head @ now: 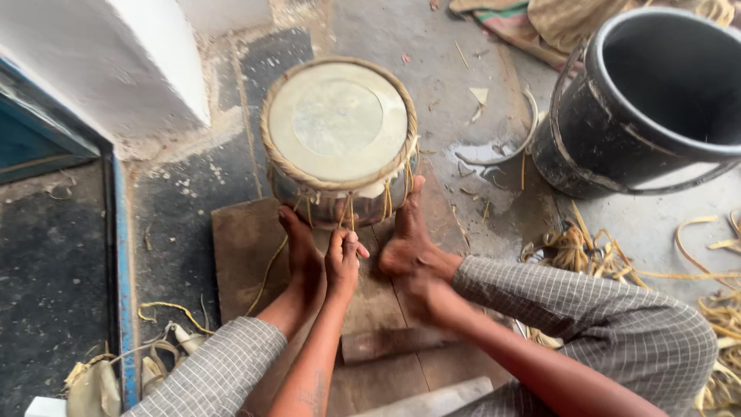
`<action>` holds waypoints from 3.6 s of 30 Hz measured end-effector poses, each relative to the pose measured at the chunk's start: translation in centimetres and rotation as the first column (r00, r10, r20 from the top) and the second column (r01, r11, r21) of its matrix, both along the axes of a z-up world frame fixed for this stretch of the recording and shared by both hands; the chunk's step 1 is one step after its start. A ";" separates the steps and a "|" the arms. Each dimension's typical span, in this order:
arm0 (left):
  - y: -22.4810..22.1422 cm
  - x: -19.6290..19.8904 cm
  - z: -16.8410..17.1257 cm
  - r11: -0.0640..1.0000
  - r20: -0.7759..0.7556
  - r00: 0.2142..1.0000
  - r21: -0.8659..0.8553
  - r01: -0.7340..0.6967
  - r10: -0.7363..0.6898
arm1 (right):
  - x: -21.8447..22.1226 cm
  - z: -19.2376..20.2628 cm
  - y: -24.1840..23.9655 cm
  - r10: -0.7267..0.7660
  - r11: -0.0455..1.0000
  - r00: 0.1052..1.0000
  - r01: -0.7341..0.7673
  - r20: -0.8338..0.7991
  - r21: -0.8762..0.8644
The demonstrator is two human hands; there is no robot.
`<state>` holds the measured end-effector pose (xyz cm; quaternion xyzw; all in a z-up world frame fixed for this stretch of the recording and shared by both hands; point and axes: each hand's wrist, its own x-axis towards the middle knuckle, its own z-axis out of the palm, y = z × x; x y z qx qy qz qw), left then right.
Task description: The person repairs a drum by hand and using a wooden mallet, tightening the cords around the drum's body and tapping the rim.
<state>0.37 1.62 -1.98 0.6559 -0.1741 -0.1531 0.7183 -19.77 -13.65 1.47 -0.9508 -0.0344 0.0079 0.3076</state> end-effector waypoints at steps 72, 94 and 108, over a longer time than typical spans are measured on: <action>-2.8 3.0 -0.8 0.986 0.068 0.988 -0.088 0.142 -0.137 | 3.8 -3.7 4.0 -0.204 0.978 0.979 0.203 0.014 0.041; -2.4 1.2 -3.1 0.966 -0.141 0.989 0.246 0.072 -0.038 | -2.8 28.2 -3.9 0.016 0.999 0.930 0.001 -0.367 0.047; -0.6 2.9 -5.2 0.983 0.441 0.896 0.131 -0.124 0.054 | 6.3 21.7 0.3 -0.257 0.966 0.966 0.257 -0.006 -0.007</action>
